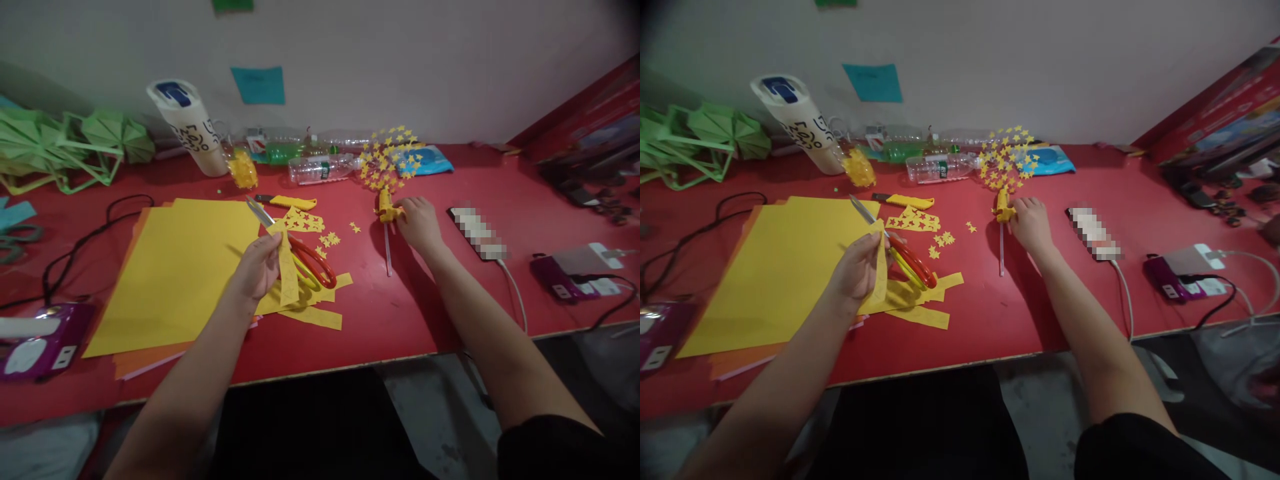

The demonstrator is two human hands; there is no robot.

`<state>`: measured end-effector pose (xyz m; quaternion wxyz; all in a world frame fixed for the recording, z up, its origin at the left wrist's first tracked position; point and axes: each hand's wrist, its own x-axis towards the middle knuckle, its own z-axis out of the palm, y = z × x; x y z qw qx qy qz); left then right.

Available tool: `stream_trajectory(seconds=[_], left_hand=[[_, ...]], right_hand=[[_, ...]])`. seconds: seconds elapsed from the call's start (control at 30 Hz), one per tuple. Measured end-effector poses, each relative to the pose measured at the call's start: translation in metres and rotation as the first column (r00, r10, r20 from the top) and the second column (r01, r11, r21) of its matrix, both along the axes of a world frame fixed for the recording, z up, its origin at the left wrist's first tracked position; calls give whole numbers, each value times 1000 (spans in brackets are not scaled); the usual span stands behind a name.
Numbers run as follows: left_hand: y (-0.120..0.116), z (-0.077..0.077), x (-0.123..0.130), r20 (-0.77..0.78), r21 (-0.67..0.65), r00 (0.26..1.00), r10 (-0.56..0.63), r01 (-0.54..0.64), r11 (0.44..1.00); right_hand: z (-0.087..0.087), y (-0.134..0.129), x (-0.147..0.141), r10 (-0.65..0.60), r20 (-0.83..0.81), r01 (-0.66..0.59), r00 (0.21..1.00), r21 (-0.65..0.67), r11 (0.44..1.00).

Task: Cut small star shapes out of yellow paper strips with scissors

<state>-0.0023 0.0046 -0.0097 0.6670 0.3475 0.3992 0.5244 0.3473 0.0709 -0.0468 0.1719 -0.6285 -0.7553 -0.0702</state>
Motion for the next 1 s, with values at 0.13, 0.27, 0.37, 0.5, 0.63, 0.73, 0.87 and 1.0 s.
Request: stream_trajectory(seconds=[0.13, 0.27, 0.37, 0.5, 0.63, 0.73, 0.87, 1.0], left_hand=[[0, 0, 1, 20, -2, 999, 25, -25, 1000], [-1, 1, 2, 29, -3, 999, 29, -29, 1000], [-1, 1, 0, 22, 2, 1000, 17, -17, 1000], [-1, 1, -2, 7, 1, 1000, 20, -20, 1000], [0, 0, -2, 7, -1, 999, 33, -33, 999], [0, -2, -2, 13, -11, 999, 49, -48, 999], [0, -2, 0, 9, -25, 999, 39, -39, 999], [-4, 2, 3, -10, -31, 1000, 9, -9, 999]], right_hand=[[-5, 5, -17, 185, -48, -183, 982, 47, 982], [-13, 14, -23, 210, -36, -210, 977, 18, 978], [-16, 12, -32, 253, -109, -257, 961, -19, 966], [-11, -3, -53, 352, -225, -377, 908, -78, 923], [10, -16, -68, 277, -418, -303, 865, 6, 953], [30, -28, -80, 152, -608, -164, 779, 37, 986], [47, -54, -113, 108, -815, -456, 569, -204, 866], [46, -71, -155, -41, -896, -704, 442, -375, 603]])
